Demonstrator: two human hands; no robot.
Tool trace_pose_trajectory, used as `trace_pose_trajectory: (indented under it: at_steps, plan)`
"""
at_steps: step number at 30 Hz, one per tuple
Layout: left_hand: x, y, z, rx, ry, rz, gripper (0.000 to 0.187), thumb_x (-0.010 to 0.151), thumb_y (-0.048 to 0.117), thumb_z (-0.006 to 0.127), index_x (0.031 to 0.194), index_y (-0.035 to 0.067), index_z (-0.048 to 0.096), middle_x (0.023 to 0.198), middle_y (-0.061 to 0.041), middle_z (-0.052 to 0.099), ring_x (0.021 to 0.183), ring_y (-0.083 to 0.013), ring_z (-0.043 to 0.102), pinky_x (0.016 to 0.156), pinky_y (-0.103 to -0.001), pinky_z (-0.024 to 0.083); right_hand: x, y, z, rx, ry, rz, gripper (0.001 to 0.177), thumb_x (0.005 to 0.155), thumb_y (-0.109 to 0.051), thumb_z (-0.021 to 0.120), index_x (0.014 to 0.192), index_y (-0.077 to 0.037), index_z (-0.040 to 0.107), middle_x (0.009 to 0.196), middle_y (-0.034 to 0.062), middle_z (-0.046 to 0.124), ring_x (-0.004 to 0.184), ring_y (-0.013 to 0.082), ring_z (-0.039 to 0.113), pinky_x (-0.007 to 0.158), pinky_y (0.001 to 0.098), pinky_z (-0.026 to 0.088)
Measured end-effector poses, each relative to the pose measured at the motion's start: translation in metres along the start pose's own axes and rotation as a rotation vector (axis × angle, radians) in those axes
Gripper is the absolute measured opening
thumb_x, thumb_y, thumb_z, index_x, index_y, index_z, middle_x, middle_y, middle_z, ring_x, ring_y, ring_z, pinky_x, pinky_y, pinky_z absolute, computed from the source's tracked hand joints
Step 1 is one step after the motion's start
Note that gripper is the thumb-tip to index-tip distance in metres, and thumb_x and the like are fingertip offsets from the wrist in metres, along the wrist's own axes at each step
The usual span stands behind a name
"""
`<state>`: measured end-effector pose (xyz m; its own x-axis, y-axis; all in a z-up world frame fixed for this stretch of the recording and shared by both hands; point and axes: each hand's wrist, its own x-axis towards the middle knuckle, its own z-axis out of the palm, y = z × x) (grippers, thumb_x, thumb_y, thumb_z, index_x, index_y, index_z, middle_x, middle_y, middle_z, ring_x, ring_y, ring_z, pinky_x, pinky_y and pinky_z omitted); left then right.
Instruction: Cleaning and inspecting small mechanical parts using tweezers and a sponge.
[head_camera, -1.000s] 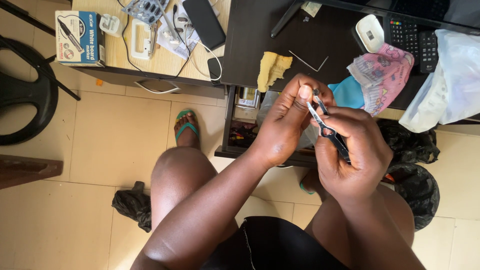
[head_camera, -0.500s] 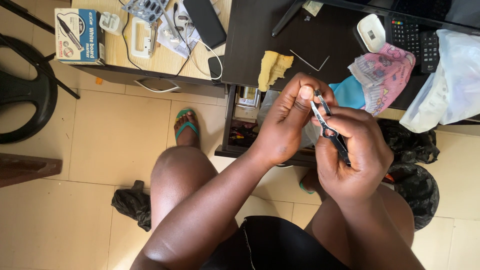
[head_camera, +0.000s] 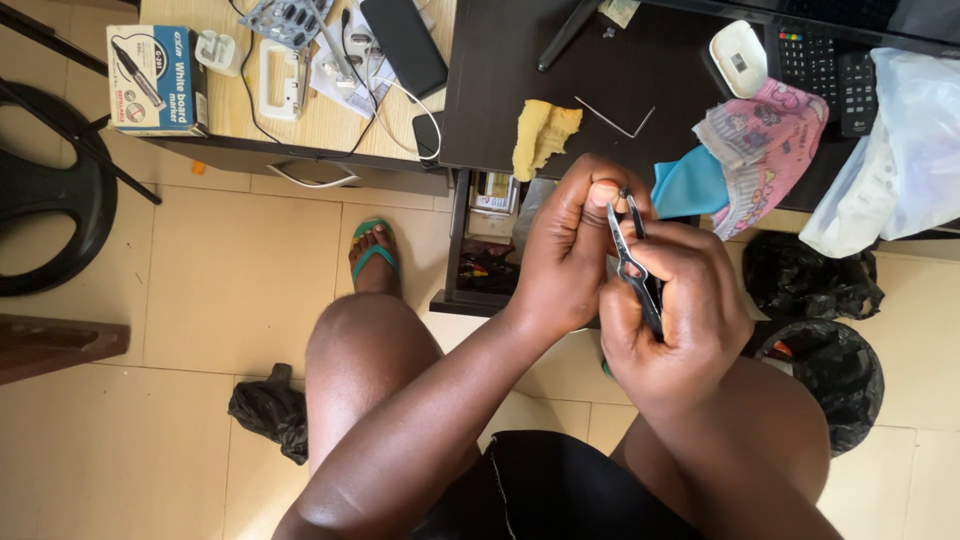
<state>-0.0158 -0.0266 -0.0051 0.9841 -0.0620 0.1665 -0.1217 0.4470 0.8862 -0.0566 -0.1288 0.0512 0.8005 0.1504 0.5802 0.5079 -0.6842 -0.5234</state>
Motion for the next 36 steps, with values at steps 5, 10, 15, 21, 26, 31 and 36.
trace_pose_trajectory:
  at_steps: [5, 10, 15, 21, 26, 31, 36]
  plan:
    - [0.000, -0.005, 0.002, 0.012, 0.031, 0.042, 0.031, 0.120, 0.032, 0.039, 0.109, 0.007, 0.053, 0.095, -0.001, 0.059, 0.084, -0.0060, 0.054, 0.083, -0.025, 0.050, -0.001, -0.001, 0.007, -0.001, 0.023, 0.004, 0.020, 0.097, 0.004, 0.066, 0.116, 0.001, 0.060, 0.111, 0.0162, 0.068, 0.097, 0.0289, 0.070, 0.086, 0.0347, 0.059]
    - [0.000, -0.006, 0.000, 0.000, 0.038, 0.037, 0.030, 0.120, 0.030, 0.039, 0.108, 0.007, 0.053, 0.094, -0.001, 0.059, 0.084, -0.0061, 0.053, 0.083, -0.025, 0.049, -0.001, -0.001, 0.012, 0.018, 0.033, 0.008, 0.020, 0.098, 0.004, 0.065, 0.116, 0.001, 0.060, 0.112, 0.0160, 0.068, 0.098, 0.0289, 0.070, 0.088, 0.0353, 0.059]
    - [-0.004, -0.013, 0.001, 0.098, 0.047, 0.063, 0.029, 0.121, 0.028, 0.042, 0.107, 0.005, 0.053, 0.094, -0.001, 0.056, 0.083, -0.0057, 0.050, 0.077, -0.023, 0.047, 0.004, 0.000, 0.012, -0.019, 0.036, 0.027, 0.022, 0.097, 0.007, 0.065, 0.118, 0.000, 0.061, 0.110, 0.0157, 0.068, 0.099, 0.0292, 0.069, 0.088, 0.0355, 0.057]
    - [0.011, -0.022, -0.002, -0.131, 0.060, -0.074, 0.029, 0.120, 0.030, 0.043, 0.109, 0.006, 0.054, 0.093, -0.001, 0.056, 0.084, -0.0074, 0.052, 0.074, -0.025, 0.049, 0.005, 0.005, 0.011, 0.183, 0.046, 0.100, 0.019, 0.103, 0.012, 0.060, 0.120, 0.003, 0.060, 0.115, 0.0140, 0.068, 0.101, 0.0229, 0.072, 0.093, 0.0305, 0.059]
    - [0.010, -0.006, -0.007, -0.382, -0.067, -0.066, 0.029, 0.118, 0.032, 0.044, 0.114, 0.006, 0.055, 0.106, -0.007, 0.062, 0.102, -0.0145, 0.061, 0.097, -0.034, 0.052, 0.008, 0.005, 0.003, 0.215, 0.037, 0.025, 0.022, 0.101, 0.013, 0.058, 0.121, 0.004, 0.059, 0.116, 0.0160, 0.068, 0.102, 0.0244, 0.071, 0.096, 0.0311, 0.057]
    - [0.008, -0.002, -0.013, -0.459, -0.155, -0.051, 0.031, 0.120, 0.031, 0.046, 0.113, 0.003, 0.056, 0.110, -0.011, 0.065, 0.111, -0.0190, 0.064, 0.103, -0.036, 0.052, 0.000, 0.011, 0.001, 0.214, 0.044, -0.025, 0.020, 0.101, 0.012, 0.060, 0.119, 0.003, 0.058, 0.117, 0.0178, 0.068, 0.103, 0.0256, 0.071, 0.095, 0.0305, 0.056]
    - [0.007, 0.000, -0.016, -0.378, -0.167, -0.073, 0.032, 0.121, 0.031, 0.046, 0.114, 0.002, 0.058, 0.111, -0.012, 0.068, 0.109, -0.0186, 0.065, 0.104, -0.036, 0.052, -0.003, 0.014, -0.001, 0.239, 0.028, -0.017, 0.017, 0.104, 0.010, 0.061, 0.119, 0.003, 0.058, 0.115, 0.0179, 0.068, 0.104, 0.0245, 0.072, 0.094, 0.0295, 0.057]
